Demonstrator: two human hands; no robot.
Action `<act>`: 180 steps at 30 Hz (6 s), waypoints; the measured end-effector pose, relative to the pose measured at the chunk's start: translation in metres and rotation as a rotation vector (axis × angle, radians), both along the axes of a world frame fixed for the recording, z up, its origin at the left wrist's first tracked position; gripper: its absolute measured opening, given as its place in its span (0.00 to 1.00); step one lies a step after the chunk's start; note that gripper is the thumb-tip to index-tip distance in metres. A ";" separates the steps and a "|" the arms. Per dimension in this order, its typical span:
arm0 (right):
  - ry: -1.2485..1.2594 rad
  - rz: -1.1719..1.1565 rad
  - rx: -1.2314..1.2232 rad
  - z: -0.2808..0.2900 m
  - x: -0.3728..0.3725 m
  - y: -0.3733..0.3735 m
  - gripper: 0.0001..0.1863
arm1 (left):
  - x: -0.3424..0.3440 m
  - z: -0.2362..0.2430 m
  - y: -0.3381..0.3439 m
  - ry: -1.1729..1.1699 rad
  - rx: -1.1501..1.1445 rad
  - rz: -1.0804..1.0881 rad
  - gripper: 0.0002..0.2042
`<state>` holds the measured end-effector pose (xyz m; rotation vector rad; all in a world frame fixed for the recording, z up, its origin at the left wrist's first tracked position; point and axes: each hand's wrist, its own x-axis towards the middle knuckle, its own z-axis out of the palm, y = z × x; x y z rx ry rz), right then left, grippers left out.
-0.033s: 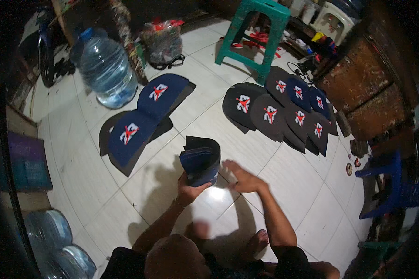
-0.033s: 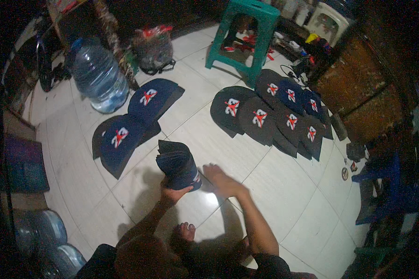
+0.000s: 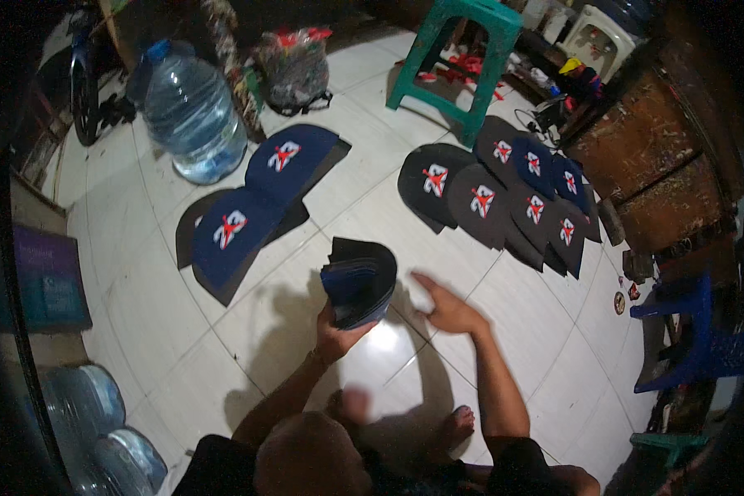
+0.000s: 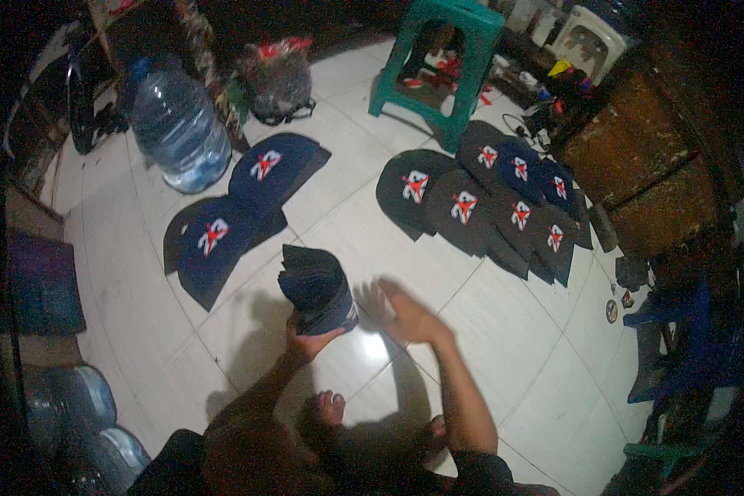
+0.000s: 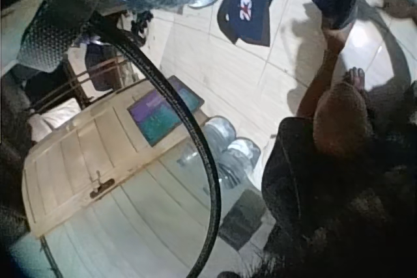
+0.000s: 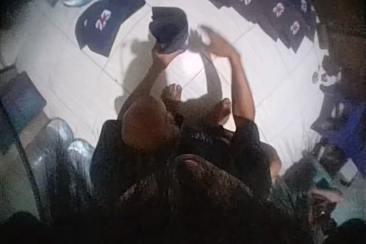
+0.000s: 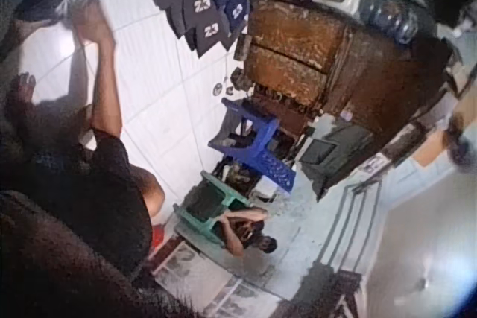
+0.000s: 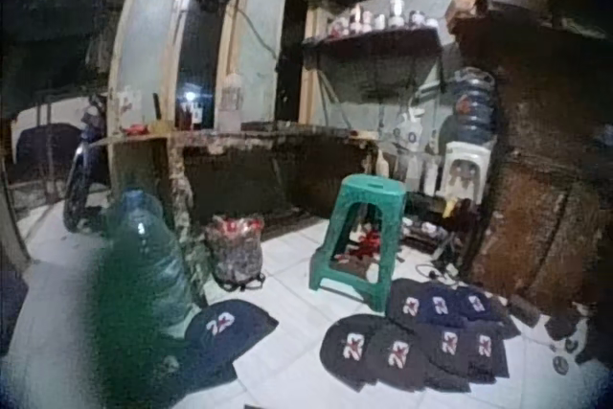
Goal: The person operates a manual screen printing press to apply a design onto a dark blue baseball cap. After printing, the person sits on the floor and organizes a large batch of finished caps, stacking them by color and smoothing the printed logos.
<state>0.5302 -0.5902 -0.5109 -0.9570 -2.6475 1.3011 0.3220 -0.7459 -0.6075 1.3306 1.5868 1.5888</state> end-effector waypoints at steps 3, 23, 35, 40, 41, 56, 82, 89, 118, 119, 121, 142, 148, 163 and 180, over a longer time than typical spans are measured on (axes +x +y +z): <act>0.253 -0.221 0.298 0.165 -0.035 -0.004 0.40 | 0.005 -0.009 -0.004 -0.005 -0.003 -0.021 0.34; 0.008 -0.007 0.297 0.100 -0.043 -0.022 0.06 | -0.017 0.051 -0.008 0.156 -0.174 -0.375 0.60; 0.710 -0.654 0.054 0.011 -0.011 -0.047 0.16 | -0.066 0.158 0.045 1.031 -0.293 -0.253 0.08; 0.713 -0.779 -0.147 -0.063 -0.029 -0.067 0.15 | -0.066 0.100 0.045 0.983 -0.341 -0.148 0.06; 0.670 -0.719 -0.123 -0.068 -0.027 -0.064 0.15 | -0.076 0.090 0.044 1.005 -0.293 -0.166 0.06; 0.341 -0.359 -0.126 0.002 -0.052 -0.012 0.13 | -0.121 0.096 0.013 0.946 -0.519 -0.449 0.06; -0.268 0.257 0.149 -0.064 -0.066 0.059 0.26 | -0.209 -0.033 -0.013 0.835 -0.244 -0.264 0.37; 0.336 -0.680 -0.816 -0.141 -0.275 0.174 0.17 | -0.346 -0.056 0.023 1.049 -0.687 0.283 0.36; 0.722 -0.858 -1.185 -0.128 -0.386 0.240 0.14 | -0.349 -0.046 0.016 0.895 -0.666 0.303 0.41; 0.793 -0.863 -1.286 -0.129 -0.349 0.244 0.14 | -0.346 -0.042 0.024 0.929 -0.668 0.303 0.41; 0.819 -0.843 -1.296 -0.124 -0.303 0.218 0.14 | -0.350 -0.047 0.018 0.966 -0.622 0.322 0.41; 0.711 -1.187 -1.127 -0.056 -0.154 0.059 0.17 | -0.445 -0.031 0.090 0.899 -0.922 0.202 0.44; 0.707 -1.198 -1.170 -0.061 -0.156 0.047 0.17 | -0.430 -0.014 0.100 0.943 -1.073 0.214 0.44; 0.691 -1.098 -1.089 -0.056 -0.153 0.053 0.15 | -0.455 -0.033 0.074 0.631 -0.934 0.145 0.38; 0.668 -0.427 -1.095 0.014 -0.299 0.059 0.20 | -0.412 -0.021 0.028 -0.026 -0.907 0.091 0.23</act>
